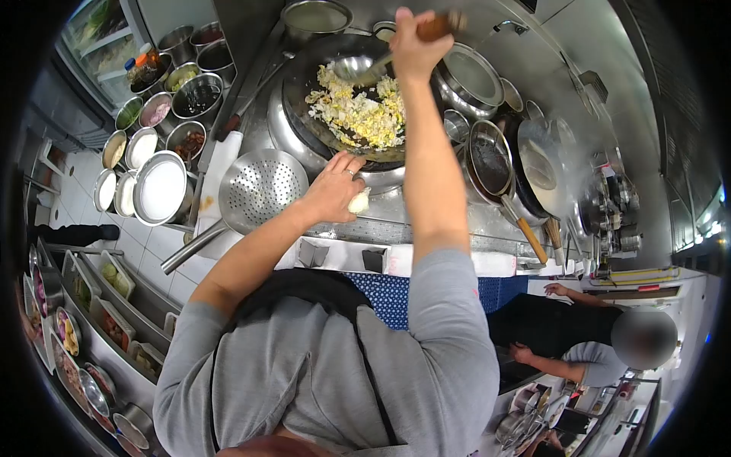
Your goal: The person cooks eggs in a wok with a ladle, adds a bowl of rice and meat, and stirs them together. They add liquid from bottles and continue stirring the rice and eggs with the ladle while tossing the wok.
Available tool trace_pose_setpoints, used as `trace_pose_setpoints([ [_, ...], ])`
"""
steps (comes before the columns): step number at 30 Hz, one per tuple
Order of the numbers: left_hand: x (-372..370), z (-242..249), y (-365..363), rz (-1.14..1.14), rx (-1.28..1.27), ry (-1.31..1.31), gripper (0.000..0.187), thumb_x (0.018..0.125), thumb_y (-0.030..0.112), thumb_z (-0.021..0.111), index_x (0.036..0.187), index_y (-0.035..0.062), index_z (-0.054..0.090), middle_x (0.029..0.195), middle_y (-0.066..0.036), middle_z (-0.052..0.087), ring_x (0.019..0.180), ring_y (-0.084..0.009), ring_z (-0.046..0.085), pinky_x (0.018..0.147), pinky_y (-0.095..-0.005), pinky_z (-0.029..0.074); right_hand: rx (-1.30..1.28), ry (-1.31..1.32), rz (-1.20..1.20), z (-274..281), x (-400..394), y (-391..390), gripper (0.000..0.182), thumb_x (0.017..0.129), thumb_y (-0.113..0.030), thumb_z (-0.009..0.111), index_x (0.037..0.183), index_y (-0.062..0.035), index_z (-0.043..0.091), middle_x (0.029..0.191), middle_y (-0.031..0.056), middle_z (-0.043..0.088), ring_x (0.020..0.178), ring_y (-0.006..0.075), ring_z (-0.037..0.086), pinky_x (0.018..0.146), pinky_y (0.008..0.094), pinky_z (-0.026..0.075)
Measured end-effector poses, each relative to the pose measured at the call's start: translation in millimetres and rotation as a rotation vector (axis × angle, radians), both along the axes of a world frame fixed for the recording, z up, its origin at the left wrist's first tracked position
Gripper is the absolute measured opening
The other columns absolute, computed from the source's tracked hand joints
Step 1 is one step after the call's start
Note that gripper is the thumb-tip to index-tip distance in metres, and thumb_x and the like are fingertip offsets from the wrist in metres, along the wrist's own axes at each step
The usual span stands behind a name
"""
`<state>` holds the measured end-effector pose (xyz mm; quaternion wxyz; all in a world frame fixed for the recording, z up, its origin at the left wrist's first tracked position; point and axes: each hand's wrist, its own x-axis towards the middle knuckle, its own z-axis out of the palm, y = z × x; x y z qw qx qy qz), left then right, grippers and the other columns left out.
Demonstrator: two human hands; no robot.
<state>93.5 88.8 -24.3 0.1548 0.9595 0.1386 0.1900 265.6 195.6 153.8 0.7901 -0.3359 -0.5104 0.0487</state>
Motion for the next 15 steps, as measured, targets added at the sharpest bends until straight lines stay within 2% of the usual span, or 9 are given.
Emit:
trace_pose_setpoints([
  [1, -0.2, -1.7, -3.5, 0.004, -0.012, -0.006, 0.053, 0.055, 0.03, 0.08, 0.097, 0.0008, 0.069, 0.134, -0.022, 0.045, 0.131, -0.0388, 0.036, 0.118, -0.0489, 0.02, 0.092, -0.024, 0.014, -22.8, -3.6, -2.9, 0.033, 0.082, 0.001, 0.066, 0.061, -0.0073, 0.042, 0.049, 0.004, 0.049, 0.036, 0.0137, 0.047, 0.037, 0.029, 0.041],
  [3, 0.4, -5.4, -6.3, 0.01, 0.008, 0.0, 0.052, 0.055, 0.03, 0.08, 0.097, 0.0011, 0.069, 0.134, -0.022, 0.045, 0.132, -0.0381, 0.035, 0.118, -0.0485, 0.02, 0.025, 0.06, -0.067, -65.8, 11.7, 12.1, 0.031, 0.081, -0.002, 0.068, 0.063, -0.0068, 0.043, 0.05, 0.0038, 0.05, 0.037, 0.0124, 0.048, 0.035, 0.0274, 0.04],
  [4, 1.2, -4.4, -1.8, 0.014, 0.023, -0.005, 0.052, 0.055, 0.03, 0.08, 0.097, 0.0011, 0.069, 0.134, -0.022, 0.045, 0.132, -0.0378, 0.035, 0.118, -0.0483, 0.02, -0.006, -0.094, -0.17, -58.8, 36.8, 37.4, 0.03, 0.08, -0.003, 0.07, 0.063, -0.0062, 0.045, 0.051, 0.0038, 0.051, 0.037, 0.0121, 0.048, 0.034, 0.0271, 0.039],
  [6, -1.0, -5.5, -4.1, 0.014, 0.03, -0.012, 0.052, 0.054, 0.029, 0.079, 0.097, 0.0011, 0.069, 0.135, -0.022, 0.044, 0.132, -0.0376, 0.035, 0.118, -0.0478, 0.02, -0.113, -0.15, -0.207, -47.5, 49.6, 35.1, 0.029, 0.079, -0.004, 0.072, 0.064, -0.0054, 0.047, 0.051, 0.0034, 0.051, 0.037, 0.0122, 0.048, 0.033, 0.0274, 0.037],
  [8, -1.6, -3.9, -7.7, 0.019, 0.015, -0.003, 0.052, 0.054, 0.029, 0.079, 0.096, 0.0013, 0.069, 0.134, -0.022, 0.044, 0.132, -0.0379, 0.035, 0.118, -0.0478, 0.02, -0.202, 0.018, -0.059, 10.6, 10.6, -0.5, 0.03, 0.079, -0.004, 0.073, 0.064, -0.0048, 0.048, 0.05, 0.0027, 0.049, 0.037, 0.0131, 0.048, 0.033, 0.0284, 0.034],
  [9, 1.0, -2.7, -5.2, 0.025, 0.012, -0.007, 0.051, 0.054, 0.029, 0.079, 0.096, 0.0014, 0.069, 0.134, -0.022, 0.044, 0.132, -0.038, 0.035, 0.118, -0.0478, 0.02, -0.152, 0.035, -0.032, 5.1, -3.9, -16.1, 0.029, 0.079, -0.004, 0.073, 0.065, -0.0049, 0.048, 0.05, 0.0024, 0.049, 0.037, 0.013, 0.048, 0.033, 0.0284, 0.034],
  [11, 2.7, -2.5, -1.1, 0.025, -0.005, -0.002, 0.051, 0.056, 0.03, 0.079, 0.097, 0.0014, 0.07, 0.134, -0.023, 0.045, 0.132, -0.0384, 0.036, 0.118, -0.0476, 0.019, -0.06, 0.066, 0.025, -23.7, -24.5, -40.3, 0.028, 0.08, -0.004, 0.072, 0.067, -0.005, 0.048, 0.049, 0.002, 0.048, 0.037, 0.0129, 0.047, 0.033, 0.0284, 0.033],
  [12, 1.2, -0.5, -2.3, 0.024, -0.005, 0.018, 0.051, 0.057, 0.031, 0.079, 0.098, 0.001, 0.07, 0.134, -0.023, 0.046, 0.131, -0.038, 0.036, 0.118, -0.0468, 0.019, 0.051, 0.076, 0.038, -68.0, -0.4, -22.4, 0.026, 0.079, -0.003, 0.072, 0.07, -0.0049, 0.048, 0.049, 0.0031, 0.05, 0.035, 0.0137, 0.047, 0.033, 0.0289, 0.035],
  [15, -2.4, -3.9, -4.6, 0.006, 0.031, 0.025, 0.053, 0.058, 0.031, 0.08, 0.1, 0.0, 0.07, 0.134, -0.024, 0.046, 0.131, -0.0377, 0.036, 0.119, -0.0463, 0.019, -0.029, 0.052, -0.266, -50.3, 46.0, 9.3, 0.025, 0.079, -0.004, 0.072, 0.071, -0.0048, 0.049, 0.048, 0.0033, 0.048, 0.035, 0.0138, 0.046, 0.034, 0.0296, 0.036],
])
